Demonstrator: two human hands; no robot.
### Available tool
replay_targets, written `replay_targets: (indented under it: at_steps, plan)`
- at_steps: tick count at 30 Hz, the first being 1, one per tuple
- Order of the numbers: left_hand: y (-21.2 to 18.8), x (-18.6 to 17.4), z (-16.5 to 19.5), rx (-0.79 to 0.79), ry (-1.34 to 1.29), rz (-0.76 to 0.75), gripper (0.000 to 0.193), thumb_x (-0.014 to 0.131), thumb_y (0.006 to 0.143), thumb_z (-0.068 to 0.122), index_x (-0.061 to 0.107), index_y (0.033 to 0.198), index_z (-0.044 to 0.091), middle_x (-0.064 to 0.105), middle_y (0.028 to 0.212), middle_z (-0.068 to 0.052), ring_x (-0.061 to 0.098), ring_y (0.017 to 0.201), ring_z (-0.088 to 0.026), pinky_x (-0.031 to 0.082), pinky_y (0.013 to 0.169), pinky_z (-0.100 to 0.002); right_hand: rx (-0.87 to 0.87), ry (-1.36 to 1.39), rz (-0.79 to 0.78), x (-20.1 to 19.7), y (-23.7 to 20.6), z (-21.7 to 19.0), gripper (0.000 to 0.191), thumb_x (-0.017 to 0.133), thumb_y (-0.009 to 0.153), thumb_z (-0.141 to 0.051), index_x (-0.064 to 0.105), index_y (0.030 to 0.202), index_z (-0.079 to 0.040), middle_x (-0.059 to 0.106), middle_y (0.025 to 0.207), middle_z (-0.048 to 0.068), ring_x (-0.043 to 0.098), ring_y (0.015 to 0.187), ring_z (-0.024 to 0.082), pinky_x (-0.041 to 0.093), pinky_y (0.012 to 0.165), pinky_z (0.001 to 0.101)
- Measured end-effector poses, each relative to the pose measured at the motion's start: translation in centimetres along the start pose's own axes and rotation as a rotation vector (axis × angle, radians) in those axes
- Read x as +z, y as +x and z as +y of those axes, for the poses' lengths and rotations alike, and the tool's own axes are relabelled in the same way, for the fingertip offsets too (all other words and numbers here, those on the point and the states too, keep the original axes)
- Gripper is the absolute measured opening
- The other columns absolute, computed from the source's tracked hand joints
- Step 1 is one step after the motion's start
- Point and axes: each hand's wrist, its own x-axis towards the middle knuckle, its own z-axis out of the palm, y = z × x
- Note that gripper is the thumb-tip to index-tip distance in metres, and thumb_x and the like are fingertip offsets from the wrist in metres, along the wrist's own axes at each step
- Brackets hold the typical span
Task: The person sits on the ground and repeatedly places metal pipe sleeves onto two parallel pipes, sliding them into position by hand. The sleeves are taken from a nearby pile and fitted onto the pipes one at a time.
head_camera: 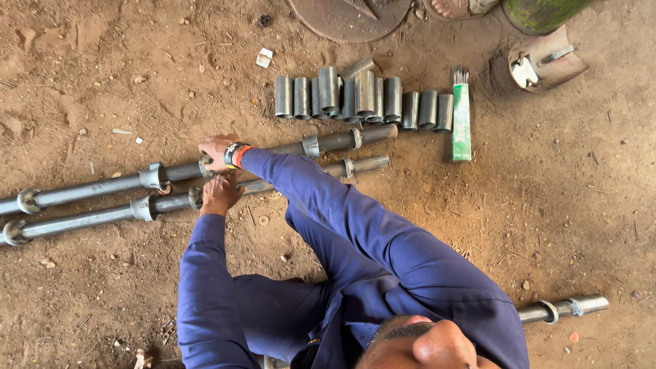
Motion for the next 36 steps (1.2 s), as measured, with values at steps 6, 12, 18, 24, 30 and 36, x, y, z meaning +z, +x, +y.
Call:
replay_targets:
  at_steps: [6, 12, 18, 24, 30, 36]
  plan:
    - [0.0, -0.4, 0.0, -0.004, 0.029, 0.006, 0.052, 0.073, 0.088, 0.051, 0.063, 0.133, 0.026, 0.070, 0.122, -0.010, 0.069, 0.112, -0.026, 0.057, 0.093, -0.041, -0.042, 0.006, 0.009, 0.8, 0.5, 0.2, 0.049, 0.075, 0.074, -0.047, 0.066, 0.109, -0.015, 0.069, 0.110, 0.013, 0.067, 0.104, 0.033, 0.054, 0.090, 0.0462]
    - [-0.2, -0.5, 0.0, 0.002, 0.094, 0.021, 0.061, 0.075, 0.088, 0.052, 0.059, 0.133, 0.014, 0.071, 0.117, -0.014, 0.070, 0.107, -0.028, 0.058, 0.088, -0.042, -0.102, 0.031, 0.069, 1.2, 0.5, -0.1, 0.053, 0.079, 0.070, -0.045, 0.066, 0.110, -0.012, 0.068, 0.108, 0.016, 0.066, 0.104, 0.035, 0.053, 0.091, 0.0464]
    - [-0.1, -0.3, 0.0, 0.019, 0.043, 0.009, 0.058, 0.073, 0.091, 0.050, 0.059, 0.136, 0.016, 0.073, 0.116, -0.013, 0.072, 0.105, -0.027, 0.059, 0.091, -0.041, -0.071, 0.010, -0.019, 1.4, 0.6, 0.2, 0.053, 0.077, 0.073, -0.045, 0.066, 0.112, -0.011, 0.068, 0.112, 0.015, 0.066, 0.107, 0.033, 0.052, 0.095, 0.0453]
    - [-0.1, -0.6, 0.0, 0.014, 0.058, 0.033, 0.058, 0.074, 0.088, 0.051, 0.059, 0.136, 0.021, 0.072, 0.117, -0.013, 0.070, 0.108, -0.028, 0.057, 0.092, -0.042, -0.062, 0.018, -0.029, 0.9, 0.3, 0.0, 0.051, 0.077, 0.073, -0.046, 0.067, 0.110, -0.012, 0.069, 0.110, 0.014, 0.066, 0.106, 0.032, 0.052, 0.094, 0.0449]
    - [0.1, -0.4, -0.1, 0.019, 0.083, -0.004, 0.064, 0.072, 0.089, 0.052, 0.055, 0.141, 0.020, 0.071, 0.117, -0.013, 0.070, 0.105, -0.026, 0.058, 0.089, -0.040, -0.035, 0.024, -0.059, 0.3, 0.2, 0.1, 0.053, 0.078, 0.073, -0.046, 0.065, 0.110, -0.011, 0.068, 0.109, 0.014, 0.066, 0.104, 0.032, 0.053, 0.091, 0.0446]
    - [0.4, 0.2, -0.5, 0.020, 0.037, -0.021, 0.059, 0.072, 0.090, 0.050, 0.059, 0.139, 0.020, 0.073, 0.117, -0.007, 0.072, 0.099, -0.018, 0.060, 0.084, -0.033, -0.020, 0.017, -0.090, 0.1, 0.4, 0.1, 0.048, 0.074, 0.078, -0.043, 0.065, 0.112, -0.011, 0.069, 0.108, 0.013, 0.068, 0.103, 0.030, 0.054, 0.091, 0.0442]
